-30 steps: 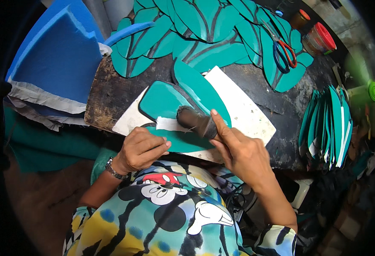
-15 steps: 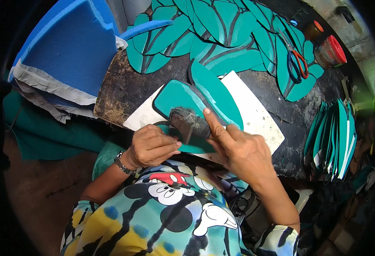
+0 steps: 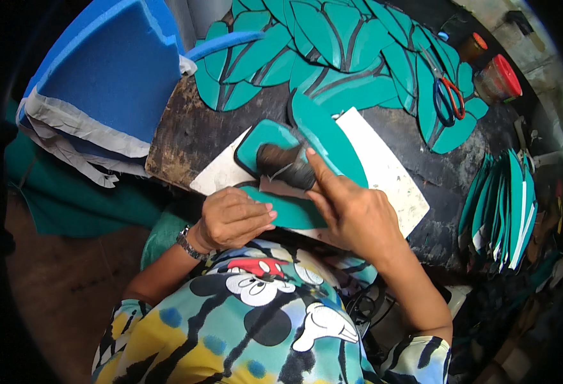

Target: The person assembles green leaf-shaped parts by applying white fabric strips along their edges. They use scissors to trim the strips and a hammer to press them flat, repeating the process on multiple parts. The finished parts are stacked on the table.

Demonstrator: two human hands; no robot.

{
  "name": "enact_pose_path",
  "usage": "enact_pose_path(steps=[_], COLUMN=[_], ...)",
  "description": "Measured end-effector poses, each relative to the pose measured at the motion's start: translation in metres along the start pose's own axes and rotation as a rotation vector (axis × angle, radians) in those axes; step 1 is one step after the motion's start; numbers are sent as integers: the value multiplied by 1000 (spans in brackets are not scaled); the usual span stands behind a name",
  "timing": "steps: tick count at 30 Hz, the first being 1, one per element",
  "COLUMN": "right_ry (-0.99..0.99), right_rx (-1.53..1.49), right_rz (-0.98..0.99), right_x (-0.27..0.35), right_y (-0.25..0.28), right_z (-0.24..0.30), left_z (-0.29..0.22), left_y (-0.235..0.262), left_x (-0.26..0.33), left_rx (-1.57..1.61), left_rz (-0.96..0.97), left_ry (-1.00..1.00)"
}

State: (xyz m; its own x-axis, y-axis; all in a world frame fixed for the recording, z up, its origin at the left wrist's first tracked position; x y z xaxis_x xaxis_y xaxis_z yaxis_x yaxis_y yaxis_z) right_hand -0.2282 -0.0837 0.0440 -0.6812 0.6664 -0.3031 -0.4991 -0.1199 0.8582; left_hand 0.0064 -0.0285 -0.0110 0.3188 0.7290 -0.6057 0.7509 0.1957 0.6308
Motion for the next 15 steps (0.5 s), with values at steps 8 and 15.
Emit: enact_pose_path(steps=[8, 15], right_ry=[79, 101], right_rx=[57, 34], right_rz=[97, 82], right_x=[11, 2], right_y=[1, 0], right_z=[14, 5], left_z=[0, -1], left_y=[2, 3], left_x=[1, -2], left_rx=[-24, -51], left_rz=[13, 4], left_ry=[-13, -18])
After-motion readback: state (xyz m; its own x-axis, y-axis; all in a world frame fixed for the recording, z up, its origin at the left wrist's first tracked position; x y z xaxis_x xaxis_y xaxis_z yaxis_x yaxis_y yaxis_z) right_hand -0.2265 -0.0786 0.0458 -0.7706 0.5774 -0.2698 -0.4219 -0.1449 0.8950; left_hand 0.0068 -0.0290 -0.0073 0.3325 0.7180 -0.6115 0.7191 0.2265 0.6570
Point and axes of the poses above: each hand's wrist, its own x-axis away from the middle knuckle, its own y-axis out of the back of the hand, z = x × y, the point moved 2 cm from there along -x, towards the middle knuckle, and after that the axes turned 11 degrees about y, right-handed, at the moved point
